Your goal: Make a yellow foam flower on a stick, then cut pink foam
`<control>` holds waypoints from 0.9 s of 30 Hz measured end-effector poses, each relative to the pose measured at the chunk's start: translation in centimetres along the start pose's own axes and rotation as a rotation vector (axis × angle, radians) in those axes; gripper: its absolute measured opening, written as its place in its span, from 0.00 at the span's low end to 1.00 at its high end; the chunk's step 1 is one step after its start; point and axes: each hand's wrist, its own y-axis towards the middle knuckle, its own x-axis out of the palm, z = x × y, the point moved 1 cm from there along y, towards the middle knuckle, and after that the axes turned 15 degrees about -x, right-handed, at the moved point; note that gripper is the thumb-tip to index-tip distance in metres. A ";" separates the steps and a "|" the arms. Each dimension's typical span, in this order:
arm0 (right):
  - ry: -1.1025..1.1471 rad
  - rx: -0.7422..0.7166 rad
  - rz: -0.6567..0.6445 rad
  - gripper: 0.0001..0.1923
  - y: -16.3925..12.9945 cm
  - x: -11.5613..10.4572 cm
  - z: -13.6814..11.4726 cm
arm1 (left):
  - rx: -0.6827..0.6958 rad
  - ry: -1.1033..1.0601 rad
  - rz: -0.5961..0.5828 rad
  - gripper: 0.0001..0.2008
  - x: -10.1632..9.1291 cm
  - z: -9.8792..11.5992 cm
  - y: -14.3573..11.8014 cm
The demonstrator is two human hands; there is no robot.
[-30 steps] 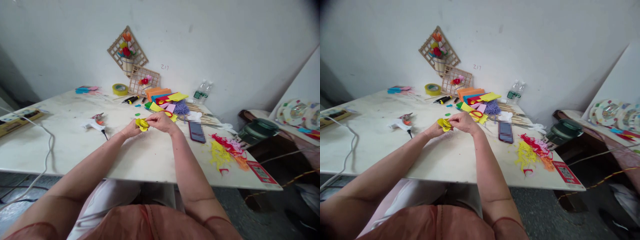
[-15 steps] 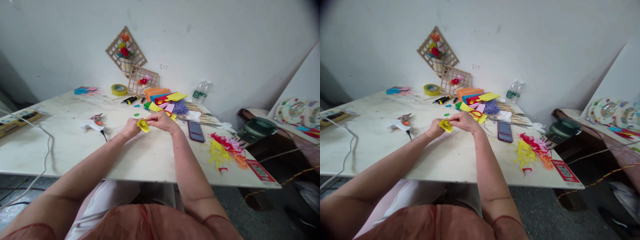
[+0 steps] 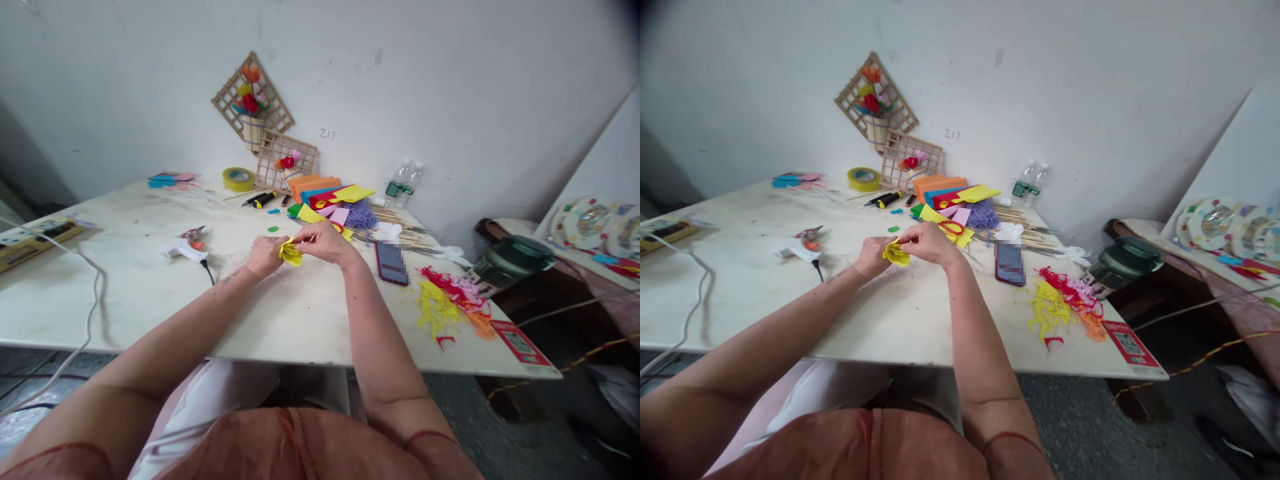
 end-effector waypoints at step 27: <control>-0.218 0.146 -0.045 0.07 0.5 0.3 -0.9 | -0.028 0.005 0.073 0.07 0.2 0.7 -0.5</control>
